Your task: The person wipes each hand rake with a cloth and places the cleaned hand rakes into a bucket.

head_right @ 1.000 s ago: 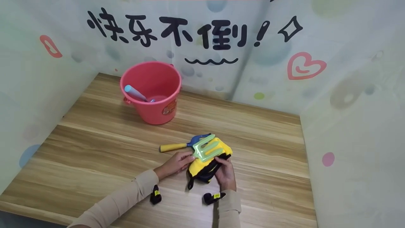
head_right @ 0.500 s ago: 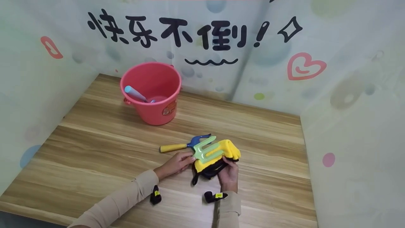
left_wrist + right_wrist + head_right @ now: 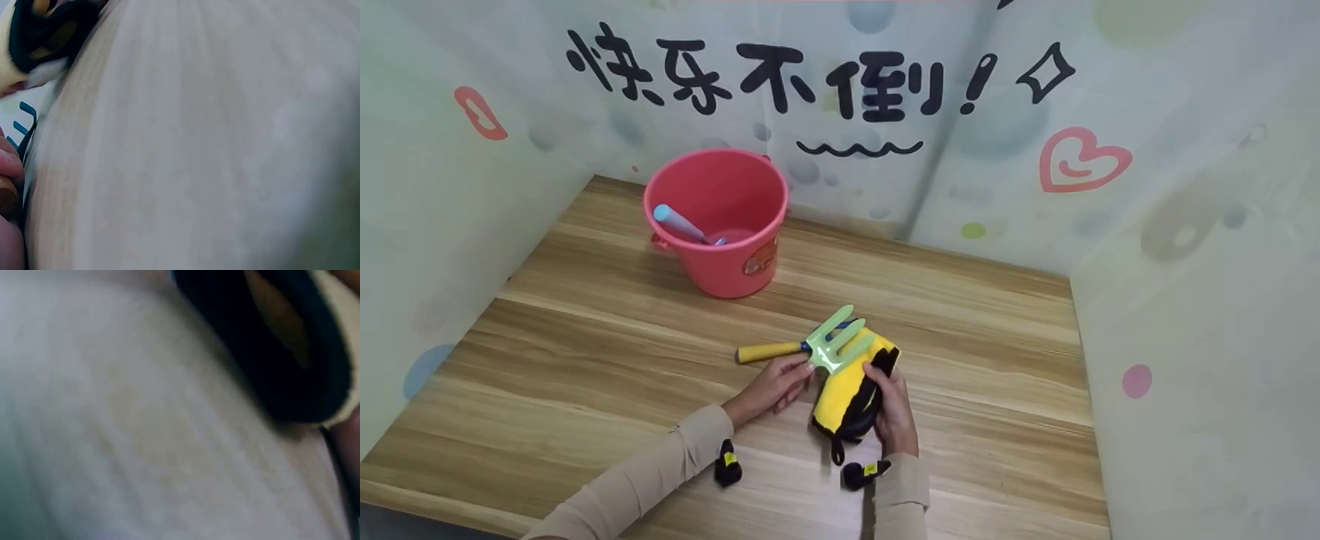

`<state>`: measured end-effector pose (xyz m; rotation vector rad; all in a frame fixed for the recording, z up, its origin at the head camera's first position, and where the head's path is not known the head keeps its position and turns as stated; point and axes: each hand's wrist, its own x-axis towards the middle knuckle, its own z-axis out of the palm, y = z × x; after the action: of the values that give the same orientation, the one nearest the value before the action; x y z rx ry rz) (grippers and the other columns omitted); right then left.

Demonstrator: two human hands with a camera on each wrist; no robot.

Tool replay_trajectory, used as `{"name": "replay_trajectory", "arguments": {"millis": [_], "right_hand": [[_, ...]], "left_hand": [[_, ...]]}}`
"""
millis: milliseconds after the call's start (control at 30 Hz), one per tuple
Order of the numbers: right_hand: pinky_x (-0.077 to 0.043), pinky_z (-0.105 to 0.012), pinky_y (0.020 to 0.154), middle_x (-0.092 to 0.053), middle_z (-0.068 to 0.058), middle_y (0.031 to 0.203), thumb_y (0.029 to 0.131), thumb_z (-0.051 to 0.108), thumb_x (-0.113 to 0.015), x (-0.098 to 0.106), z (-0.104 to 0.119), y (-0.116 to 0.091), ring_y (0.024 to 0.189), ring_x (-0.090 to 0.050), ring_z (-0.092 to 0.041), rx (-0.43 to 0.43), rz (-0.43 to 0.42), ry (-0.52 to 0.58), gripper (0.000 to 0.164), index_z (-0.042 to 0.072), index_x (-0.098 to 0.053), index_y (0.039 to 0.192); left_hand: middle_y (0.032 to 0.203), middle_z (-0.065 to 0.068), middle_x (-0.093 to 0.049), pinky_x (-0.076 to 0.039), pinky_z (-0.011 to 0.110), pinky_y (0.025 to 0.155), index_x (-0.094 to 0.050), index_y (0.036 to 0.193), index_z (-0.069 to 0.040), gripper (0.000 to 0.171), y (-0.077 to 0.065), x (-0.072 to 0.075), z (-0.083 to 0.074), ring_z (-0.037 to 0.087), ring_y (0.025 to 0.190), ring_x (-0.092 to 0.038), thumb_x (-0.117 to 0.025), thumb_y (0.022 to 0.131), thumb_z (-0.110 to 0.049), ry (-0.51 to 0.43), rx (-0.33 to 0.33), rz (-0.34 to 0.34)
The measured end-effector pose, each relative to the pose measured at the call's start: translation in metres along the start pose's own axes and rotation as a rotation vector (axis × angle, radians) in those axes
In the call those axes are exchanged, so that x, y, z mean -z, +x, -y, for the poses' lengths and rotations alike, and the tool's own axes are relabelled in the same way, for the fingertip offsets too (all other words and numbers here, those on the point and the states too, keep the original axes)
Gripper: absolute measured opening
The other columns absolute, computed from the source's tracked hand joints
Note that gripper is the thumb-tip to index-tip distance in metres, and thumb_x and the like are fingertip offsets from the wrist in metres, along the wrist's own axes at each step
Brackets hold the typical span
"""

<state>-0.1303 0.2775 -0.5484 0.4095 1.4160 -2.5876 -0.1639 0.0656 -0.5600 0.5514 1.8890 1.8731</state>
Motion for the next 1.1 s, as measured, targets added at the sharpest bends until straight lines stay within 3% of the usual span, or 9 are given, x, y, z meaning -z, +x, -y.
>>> {"name": "replay_trajectory", "arguments": {"millis": [133,233,333,467,600,733,900,1100], "right_hand": [[-0.053,-0.028,0.058,-0.064,-0.003,0.071,0.085,0.014,-0.055,-0.006,0.002,0.003,0.063,-0.062,-0.015,-0.103,0.005,-0.289,0.014,0.005,-0.053,0.095],[-0.052,-0.028,0.059,-0.064,-0.004,0.072,0.082,0.013,-0.056,-0.008,0.004,0.004,0.063,-0.062,-0.016,-0.171,0.048,-0.371,0.019,0.003,-0.053,0.097],[-0.053,-0.028,0.063,-0.064,-0.005,0.076,0.081,0.012,-0.055,-0.007,0.006,0.004,0.067,-0.061,-0.017,-0.192,0.047,-0.378,0.019,0.003,-0.055,0.098],[-0.052,-0.03,0.07,-0.065,-0.005,0.083,0.082,0.007,-0.053,-0.003,0.007,0.002,0.073,-0.061,-0.017,-0.197,0.053,-0.282,0.018,0.007,-0.058,0.1],[-0.053,-0.029,0.072,-0.067,-0.004,0.085,0.086,-0.002,-0.041,0.002,0.007,0.002,0.076,-0.063,-0.016,-0.143,0.13,-0.128,0.026,0.011,-0.06,0.098],[-0.054,-0.026,0.071,-0.068,-0.002,0.086,0.087,-0.006,-0.029,0.007,0.007,0.002,0.077,-0.064,-0.014,-0.077,0.207,-0.024,0.038,0.013,-0.061,0.095],[-0.054,-0.026,0.074,-0.067,-0.003,0.09,0.086,-0.009,-0.027,0.009,0.008,0.002,0.083,-0.065,-0.015,-0.042,0.225,0.115,0.04,0.01,-0.061,0.096],[-0.051,-0.027,0.083,-0.065,-0.007,0.099,0.087,-0.01,-0.026,0.014,0.007,0.001,0.093,-0.062,-0.017,0.01,0.28,0.286,0.037,0.003,-0.057,0.101]], "left_hand": [[0.052,0.01,-0.041,-0.027,0.024,0.028,-0.052,0.087,0.004,0.036,0.0,0.0,0.0,0.015,0.034,-0.033,-0.047,0.094,-0.031,0.025,0.002,-0.006],[0.052,0.008,-0.041,-0.028,0.024,0.028,-0.053,0.087,0.001,0.037,0.0,0.0,-0.001,0.014,0.034,-0.034,-0.048,0.093,-0.036,0.044,0.004,0.003],[0.053,0.007,-0.042,-0.029,0.024,0.028,-0.053,0.088,0.0,0.04,-0.001,0.0,0.0,0.013,0.035,-0.035,-0.048,0.092,-0.04,0.07,-0.005,0.025],[0.052,0.006,-0.042,-0.03,0.022,0.029,-0.052,0.086,0.0,0.043,-0.001,0.0,0.001,0.012,0.035,-0.035,-0.048,0.092,-0.042,0.119,-0.009,0.047],[0.052,0.009,-0.043,-0.03,0.02,0.031,-0.054,0.086,0.0,0.04,-0.002,-0.002,-0.001,0.01,0.035,-0.035,-0.048,0.092,-0.038,0.164,-0.007,0.055],[0.058,0.019,-0.046,-0.03,0.018,0.034,-0.057,0.091,0.002,0.033,-0.006,-0.003,-0.014,0.009,0.039,-0.036,-0.048,0.094,-0.029,0.181,-0.029,0.066],[0.062,0.026,-0.047,-0.032,0.017,0.036,-0.056,0.093,0.007,0.03,-0.011,-0.002,-0.027,0.01,0.041,-0.038,-0.049,0.094,-0.022,0.18,-0.041,0.068],[0.056,0.007,-0.047,-0.033,0.018,0.037,-0.059,0.09,-0.004,0.03,-0.001,-0.001,-0.003,0.007,0.041,-0.039,-0.05,0.092,-0.033,0.222,-0.03,0.06]]}}
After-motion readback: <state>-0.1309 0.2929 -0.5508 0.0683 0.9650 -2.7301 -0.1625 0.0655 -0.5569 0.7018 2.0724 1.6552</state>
